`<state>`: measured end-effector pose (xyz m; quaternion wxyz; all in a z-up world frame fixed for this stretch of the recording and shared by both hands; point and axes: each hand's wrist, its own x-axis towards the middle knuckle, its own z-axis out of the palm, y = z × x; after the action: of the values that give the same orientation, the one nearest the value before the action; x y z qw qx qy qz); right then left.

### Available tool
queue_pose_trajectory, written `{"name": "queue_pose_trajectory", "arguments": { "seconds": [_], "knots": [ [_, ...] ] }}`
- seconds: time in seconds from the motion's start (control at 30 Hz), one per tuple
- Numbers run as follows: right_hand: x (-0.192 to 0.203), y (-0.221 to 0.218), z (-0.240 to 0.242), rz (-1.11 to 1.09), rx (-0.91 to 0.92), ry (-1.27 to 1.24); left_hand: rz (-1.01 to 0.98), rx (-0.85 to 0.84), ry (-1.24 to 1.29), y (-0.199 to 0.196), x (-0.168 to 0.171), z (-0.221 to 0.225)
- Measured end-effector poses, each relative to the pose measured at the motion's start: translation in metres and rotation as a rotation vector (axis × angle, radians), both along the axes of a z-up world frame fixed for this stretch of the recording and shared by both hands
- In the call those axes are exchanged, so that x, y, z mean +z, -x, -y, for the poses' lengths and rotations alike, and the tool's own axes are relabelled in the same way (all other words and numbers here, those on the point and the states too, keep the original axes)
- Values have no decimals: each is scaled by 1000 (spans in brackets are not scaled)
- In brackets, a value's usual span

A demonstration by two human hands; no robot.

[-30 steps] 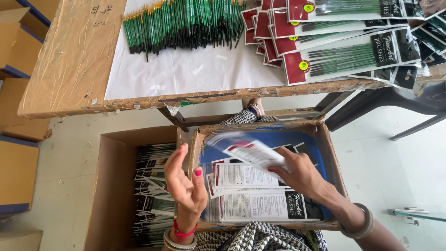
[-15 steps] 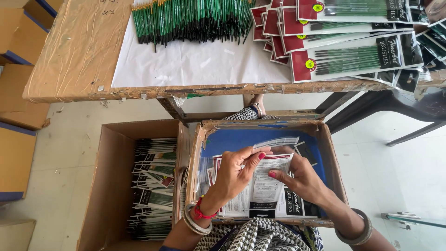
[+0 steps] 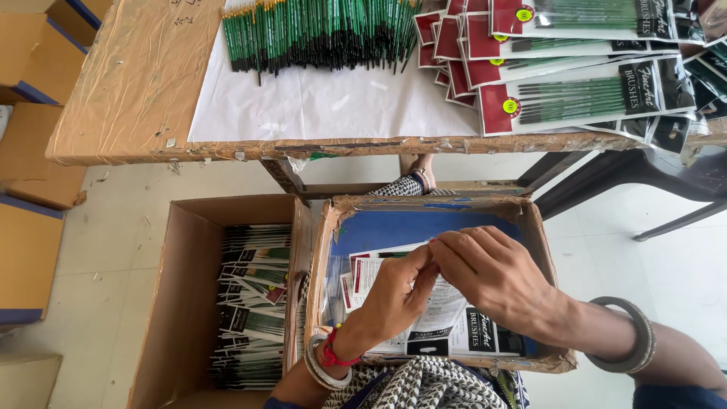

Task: The person packages art brushes into individual plastic sleeves and organizes them.

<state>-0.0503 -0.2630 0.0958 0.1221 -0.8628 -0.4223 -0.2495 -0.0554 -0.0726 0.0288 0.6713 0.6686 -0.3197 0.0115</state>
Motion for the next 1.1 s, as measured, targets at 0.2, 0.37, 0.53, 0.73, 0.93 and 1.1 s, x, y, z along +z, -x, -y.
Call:
{"name": "queue_pose_trajectory", "arguments": {
  "seconds": [0.2, 0.37, 0.53, 0.73, 0.93, 1.1],
  "knots": [
    [-11, 0, 30, -230, 49, -114, 23, -74, -176, 9, -27, 8],
    [-57, 20, 122, -265, -621, -730, -101, -17, -146, 5, -39, 11],
    [-72, 15, 131, -473, -933, -267, -145, 1, -111, 2, -21, 1],
    [-86, 23, 63, -904, -225, -912, -52, 19, -93, -2, -12, 0],
    [-107, 16, 54, -977, -204, -963, -105, 137, -149, -8, -22, -19],
    [-112, 7, 61, -981, -141, -936, 34, 124, -191, -23, -27, -30]
  ]
}}
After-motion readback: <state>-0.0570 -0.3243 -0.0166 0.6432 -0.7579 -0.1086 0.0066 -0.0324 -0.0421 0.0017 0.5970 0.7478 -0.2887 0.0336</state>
